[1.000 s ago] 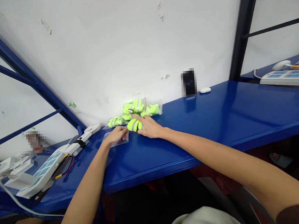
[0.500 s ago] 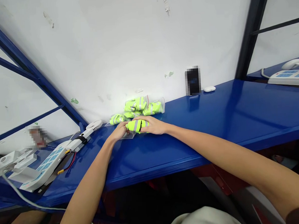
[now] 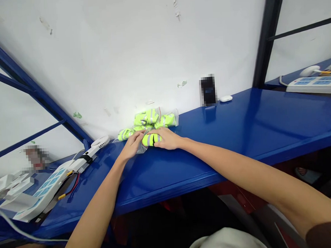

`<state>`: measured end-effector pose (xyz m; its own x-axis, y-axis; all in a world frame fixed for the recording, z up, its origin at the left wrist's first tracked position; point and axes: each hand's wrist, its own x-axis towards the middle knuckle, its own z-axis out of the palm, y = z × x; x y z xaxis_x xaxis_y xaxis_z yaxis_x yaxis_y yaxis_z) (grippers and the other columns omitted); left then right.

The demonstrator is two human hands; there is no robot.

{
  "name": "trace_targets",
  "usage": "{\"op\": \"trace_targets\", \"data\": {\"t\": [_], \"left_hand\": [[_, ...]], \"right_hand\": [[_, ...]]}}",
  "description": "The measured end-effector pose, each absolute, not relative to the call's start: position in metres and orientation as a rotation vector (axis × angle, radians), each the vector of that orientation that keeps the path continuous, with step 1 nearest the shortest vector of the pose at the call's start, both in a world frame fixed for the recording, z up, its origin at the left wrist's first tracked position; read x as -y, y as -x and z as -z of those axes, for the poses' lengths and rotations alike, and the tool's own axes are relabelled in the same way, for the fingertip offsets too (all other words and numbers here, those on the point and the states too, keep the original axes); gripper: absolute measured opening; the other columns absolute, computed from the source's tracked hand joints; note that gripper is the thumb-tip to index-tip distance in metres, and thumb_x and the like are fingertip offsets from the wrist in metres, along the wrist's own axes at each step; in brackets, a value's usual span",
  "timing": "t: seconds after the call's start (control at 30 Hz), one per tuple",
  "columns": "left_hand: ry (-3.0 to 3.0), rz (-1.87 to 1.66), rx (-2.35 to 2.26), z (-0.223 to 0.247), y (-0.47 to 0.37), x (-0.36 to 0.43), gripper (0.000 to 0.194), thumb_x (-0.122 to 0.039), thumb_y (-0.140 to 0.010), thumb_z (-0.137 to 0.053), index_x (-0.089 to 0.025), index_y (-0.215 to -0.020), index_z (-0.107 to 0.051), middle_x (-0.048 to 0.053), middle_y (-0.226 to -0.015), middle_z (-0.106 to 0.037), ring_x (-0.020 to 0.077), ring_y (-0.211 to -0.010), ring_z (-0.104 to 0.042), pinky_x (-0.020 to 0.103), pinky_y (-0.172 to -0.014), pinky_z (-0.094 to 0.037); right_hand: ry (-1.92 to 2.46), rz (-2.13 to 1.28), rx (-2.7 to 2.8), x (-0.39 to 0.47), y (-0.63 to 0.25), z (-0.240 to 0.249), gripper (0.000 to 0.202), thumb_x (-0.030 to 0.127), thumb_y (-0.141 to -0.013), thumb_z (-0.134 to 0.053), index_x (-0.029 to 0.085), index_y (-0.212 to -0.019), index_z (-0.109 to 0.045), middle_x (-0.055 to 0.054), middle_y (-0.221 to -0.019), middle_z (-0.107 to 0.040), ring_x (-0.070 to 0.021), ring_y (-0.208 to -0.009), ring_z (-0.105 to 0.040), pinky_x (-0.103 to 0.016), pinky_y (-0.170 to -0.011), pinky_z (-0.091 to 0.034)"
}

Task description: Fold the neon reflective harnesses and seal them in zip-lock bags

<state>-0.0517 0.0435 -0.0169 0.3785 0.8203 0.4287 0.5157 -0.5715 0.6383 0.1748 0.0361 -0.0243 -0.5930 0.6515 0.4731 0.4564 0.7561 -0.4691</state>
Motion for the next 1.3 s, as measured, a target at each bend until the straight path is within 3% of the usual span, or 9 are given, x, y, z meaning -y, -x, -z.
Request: {"op": "trace_targets", "data": {"t": [0.13, 0.33, 0.47, 0.57, 0.8, 1.0, 1.1, 1.23, 1.3], "left_hand": [[-2.354, -1.028, -1.181, 0.026, 0.048, -0.042, 0.035, -0.044, -0.098, -0.038, -0.02, -0.077, -0.053, 0.01, -0.118, -0.065, 0.022, -0.116, -0.058, 0.036, -0.101, -0.043], [-2.472, -1.217, -1.256, 0.027, 0.045, -0.041, 0.028, -0.038, -0.098, -0.041, -0.019, -0.081, -0.054, 0.013, -0.129, -0.059, 0.0232, -0.131, -0.048, 0.041, -0.112, -0.033], [-2.345, -1.247, -1.223, 0.021, 0.043, -0.039, 0.029, -0.04, -0.097, -0.041, -0.018, -0.086, -0.058, 0.01, -0.115, -0.066, 0.0215, -0.111, -0.06, 0.037, -0.1, -0.044], [-2.217, -1.172, -1.205, 0.02, 0.041, -0.037, 0.033, -0.043, -0.097, -0.039, -0.017, -0.092, -0.059, 0.009, -0.107, -0.069, 0.0202, -0.098, -0.063, 0.033, -0.089, -0.049], [-2.503, -1.072, -1.246, 0.02, 0.036, -0.03, 0.034, -0.042, -0.099, -0.036, -0.019, -0.084, -0.056, 0.01, -0.118, -0.065, 0.0208, -0.112, -0.059, 0.033, -0.097, -0.044], [-2.412, -1.017, -1.307, 0.014, 0.036, -0.025, 0.036, -0.048, -0.099, -0.034, -0.02, -0.096, -0.056, 0.005, -0.104, -0.069, 0.0188, -0.094, -0.063, 0.031, -0.087, -0.046], [-2.409, -1.042, -1.254, 0.013, 0.037, -0.022, 0.036, -0.049, -0.098, -0.037, -0.021, -0.117, -0.05, 0.006, -0.12, -0.065, 0.0209, -0.109, -0.061, 0.034, -0.097, -0.044], [-2.63, -0.877, -1.285, 0.018, 0.038, -0.023, 0.066, -0.047, -0.087, -0.06, -0.021, -0.142, -0.035, 0.013, -0.145, -0.049, 0.0284, -0.132, -0.048, 0.043, -0.11, -0.037], [-2.744, -0.831, -1.316, 0.021, 0.04, -0.027, 0.068, -0.043, -0.088, -0.059, -0.018, -0.145, -0.033, 0.016, -0.149, -0.045, 0.0297, -0.137, -0.044, 0.045, -0.114, -0.033]], "right_hand": [[0.936, -0.151, 2.363, -0.032, -0.174, 0.026, 0.06, 0.026, -0.082, -0.064, 0.017, -0.141, -0.053, -0.018, -0.124, -0.056, -0.0347, -0.119, -0.049, -0.048, -0.098, -0.041], [0.825, -0.055, 2.421, -0.027, -0.174, 0.025, 0.06, 0.023, -0.08, -0.067, 0.018, -0.139, -0.055, -0.018, -0.124, -0.051, -0.0333, -0.116, -0.049, -0.049, -0.098, -0.042], [0.746, -0.064, 2.407, -0.029, -0.177, 0.022, 0.06, 0.023, -0.079, -0.066, 0.02, -0.138, -0.056, -0.017, -0.127, -0.049, -0.0325, -0.115, -0.049, -0.05, -0.099, -0.04], [0.752, -0.132, 2.422, -0.03, -0.177, 0.021, 0.059, 0.026, -0.078, -0.066, 0.02, -0.136, -0.058, -0.016, -0.123, -0.052, -0.0327, -0.111, -0.051, -0.049, -0.097, -0.041], [0.821, -0.283, 2.499, -0.028, -0.175, 0.017, 0.053, 0.026, -0.074, -0.068, 0.018, -0.126, -0.066, -0.013, -0.101, -0.063, -0.0315, -0.097, -0.056, -0.043, -0.086, -0.044], [0.854, -0.351, 2.298, -0.034, -0.176, 0.017, 0.052, 0.024, -0.075, -0.065, 0.021, -0.127, -0.066, -0.009, -0.11, -0.069, -0.0281, -0.1, -0.059, -0.038, -0.089, -0.043], [0.932, -0.491, 2.103, -0.04, -0.177, 0.017, 0.052, 0.023, -0.075, -0.063, 0.02, -0.126, -0.067, -0.007, -0.114, -0.07, -0.0252, -0.099, -0.062, -0.034, -0.087, -0.044], [1.071, -0.716, 1.928, -0.046, -0.179, 0.017, 0.049, 0.023, -0.073, -0.064, 0.02, -0.121, -0.069, -0.004, -0.105, -0.072, -0.0221, -0.091, -0.063, -0.029, -0.078, -0.046], [1.11, -0.784, 1.907, -0.046, -0.18, 0.017, 0.045, 0.024, -0.072, -0.064, 0.02, -0.116, -0.07, -0.003, -0.099, -0.071, -0.0206, -0.086, -0.062, -0.028, -0.074, -0.046]]}}
